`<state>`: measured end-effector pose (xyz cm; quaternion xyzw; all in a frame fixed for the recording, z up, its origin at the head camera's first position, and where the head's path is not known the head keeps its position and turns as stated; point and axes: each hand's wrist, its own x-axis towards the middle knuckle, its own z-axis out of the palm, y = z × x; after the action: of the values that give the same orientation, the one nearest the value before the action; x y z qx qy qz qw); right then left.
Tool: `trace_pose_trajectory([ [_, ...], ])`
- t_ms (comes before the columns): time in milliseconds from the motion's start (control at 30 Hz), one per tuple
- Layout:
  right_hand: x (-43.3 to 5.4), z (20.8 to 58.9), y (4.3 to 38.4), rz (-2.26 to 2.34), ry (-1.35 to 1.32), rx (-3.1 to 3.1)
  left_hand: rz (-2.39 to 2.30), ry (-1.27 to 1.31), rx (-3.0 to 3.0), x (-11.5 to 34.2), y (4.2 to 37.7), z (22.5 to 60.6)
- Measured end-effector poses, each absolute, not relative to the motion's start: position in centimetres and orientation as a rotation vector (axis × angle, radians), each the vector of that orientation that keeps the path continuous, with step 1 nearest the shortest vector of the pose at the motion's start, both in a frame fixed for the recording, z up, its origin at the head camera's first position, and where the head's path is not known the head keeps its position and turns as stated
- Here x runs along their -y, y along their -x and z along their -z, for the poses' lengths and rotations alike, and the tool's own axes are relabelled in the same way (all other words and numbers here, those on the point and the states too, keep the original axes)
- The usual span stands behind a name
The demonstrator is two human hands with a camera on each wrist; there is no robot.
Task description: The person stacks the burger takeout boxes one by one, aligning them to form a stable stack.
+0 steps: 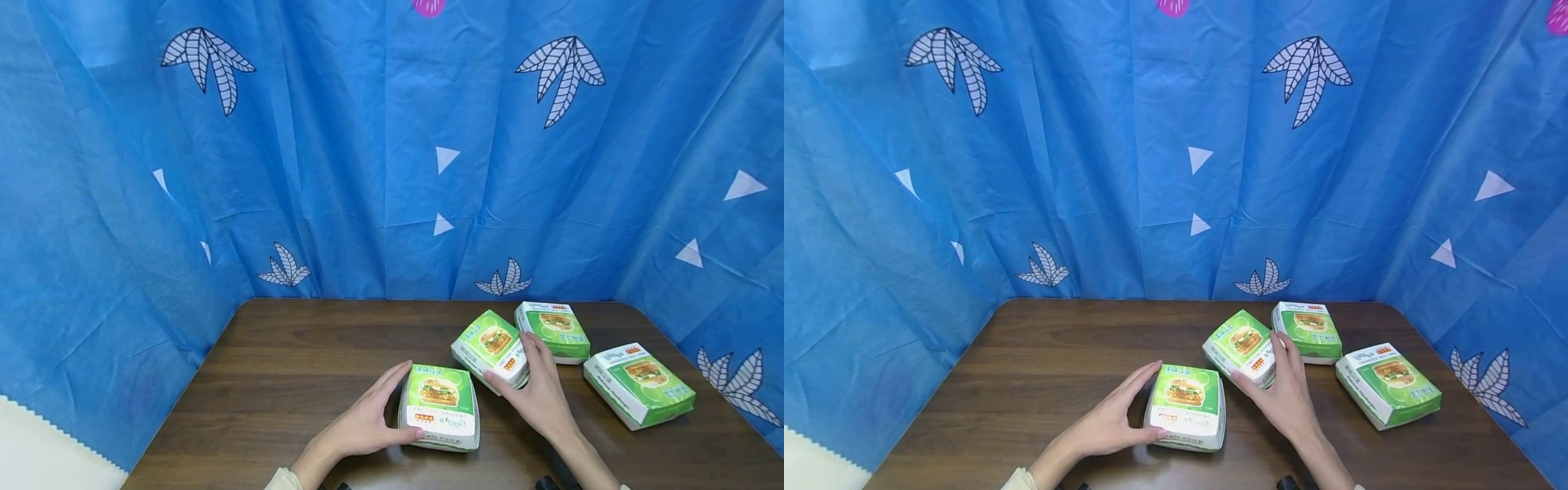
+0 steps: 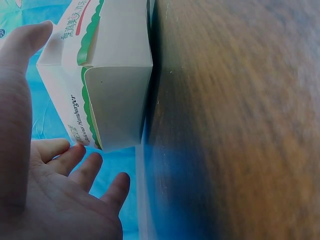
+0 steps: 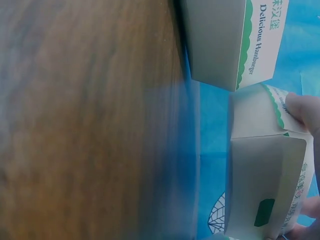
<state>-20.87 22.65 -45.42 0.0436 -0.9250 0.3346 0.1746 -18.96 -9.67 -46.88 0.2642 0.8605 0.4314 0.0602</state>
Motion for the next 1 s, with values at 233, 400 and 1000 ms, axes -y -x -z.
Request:
trace_pose_trajectory([
  [233, -22.6, 45.2, 20.8, -0.941, -0.152, 2.569, -1.303, -0.800, -2.604, 9.6, 19.0, 46.9],
  [400, -22.6, 45.0, 20.7, -0.939, -0.163, 2.547, -1.304, -0.804, -2.604, 9.7, 19.0, 46.9],
  [1000, -22.1, 43.5, 20.1, -1.008, -0.226, 2.541, -1.290, -0.808, -2.620, 9.7, 18.9, 47.0],
])
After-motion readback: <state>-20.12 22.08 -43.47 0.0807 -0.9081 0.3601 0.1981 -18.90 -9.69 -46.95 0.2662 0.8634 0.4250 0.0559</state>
